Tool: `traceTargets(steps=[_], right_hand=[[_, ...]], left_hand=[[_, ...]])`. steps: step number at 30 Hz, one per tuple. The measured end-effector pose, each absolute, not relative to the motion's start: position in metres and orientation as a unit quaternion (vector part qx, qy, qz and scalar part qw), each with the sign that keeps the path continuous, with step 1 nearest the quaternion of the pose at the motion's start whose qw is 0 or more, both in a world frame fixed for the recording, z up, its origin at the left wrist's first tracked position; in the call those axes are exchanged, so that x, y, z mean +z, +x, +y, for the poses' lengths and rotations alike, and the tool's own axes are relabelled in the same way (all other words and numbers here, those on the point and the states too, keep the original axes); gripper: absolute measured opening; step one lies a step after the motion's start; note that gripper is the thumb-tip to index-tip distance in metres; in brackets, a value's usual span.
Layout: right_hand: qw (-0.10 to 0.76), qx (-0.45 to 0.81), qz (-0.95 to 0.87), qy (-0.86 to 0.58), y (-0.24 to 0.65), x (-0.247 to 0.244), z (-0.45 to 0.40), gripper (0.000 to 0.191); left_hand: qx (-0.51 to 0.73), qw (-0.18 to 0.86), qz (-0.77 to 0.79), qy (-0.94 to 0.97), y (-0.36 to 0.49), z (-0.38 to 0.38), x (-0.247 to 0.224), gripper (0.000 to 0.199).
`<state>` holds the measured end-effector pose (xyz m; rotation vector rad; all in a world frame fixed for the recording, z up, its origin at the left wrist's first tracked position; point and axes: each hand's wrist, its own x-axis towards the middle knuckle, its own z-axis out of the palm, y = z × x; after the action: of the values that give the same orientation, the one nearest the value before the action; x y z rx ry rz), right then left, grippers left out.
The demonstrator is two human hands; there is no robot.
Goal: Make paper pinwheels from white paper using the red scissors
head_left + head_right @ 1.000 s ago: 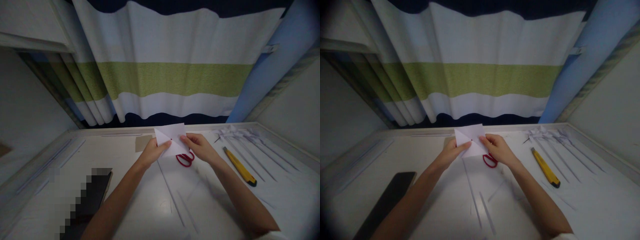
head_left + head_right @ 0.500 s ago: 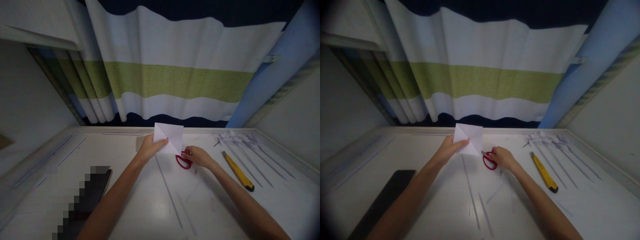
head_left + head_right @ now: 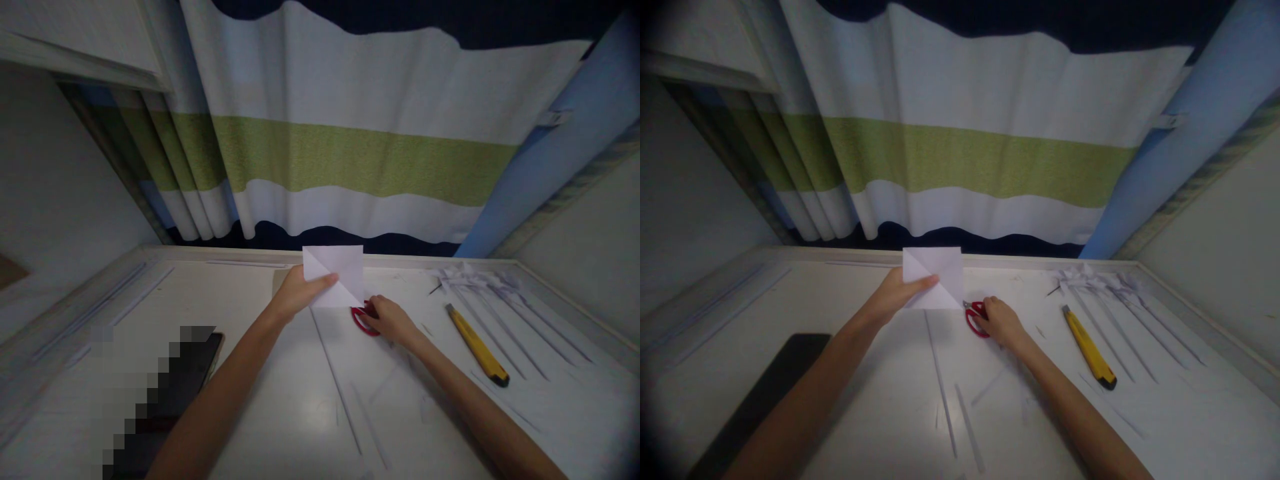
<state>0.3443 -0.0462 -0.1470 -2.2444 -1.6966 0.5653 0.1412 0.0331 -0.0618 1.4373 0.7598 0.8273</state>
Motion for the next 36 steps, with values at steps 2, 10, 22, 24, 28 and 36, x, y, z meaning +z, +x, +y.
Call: traceTargets(steps=[2,10,22,24,28,36], right_hand=[[0.189,0.225,-0.568,-0.769,0.347,-0.146,-0.047,0.026],[0.448,0.391,-0.507,-0.624,0.335,-0.108,-0.061,0.035],[0.503,0.552,-0.506,-0.432,0.304,-0.085,-0.104,0.053],[0.475,0.581,-0.504,-0.427,0.304,-0.083,-0.109,0.049],[0.433,0.634,-0.486,-0.417,0.303,-0.080,-0.118,0.043],[0.418,0.583,-0.538,-0.442,0.296,-0.070,-0.122,0.037]], left_hand=[[0.359,0.598,0.338,0.631,0.138,0.035,-0.059,0.034],[0.390,0.569,0.329,0.645,0.119,0.033,-0.042,0.031],[0.469,0.509,0.363,0.624,0.091,0.009,-0.012,0.021],[0.480,0.498,0.366,0.623,0.088,0.008,-0.010,0.020],[0.501,0.491,0.366,0.612,0.086,0.007,-0.008,0.020],[0.491,0.509,0.369,0.603,0.087,0.004,-0.006,0.020]])
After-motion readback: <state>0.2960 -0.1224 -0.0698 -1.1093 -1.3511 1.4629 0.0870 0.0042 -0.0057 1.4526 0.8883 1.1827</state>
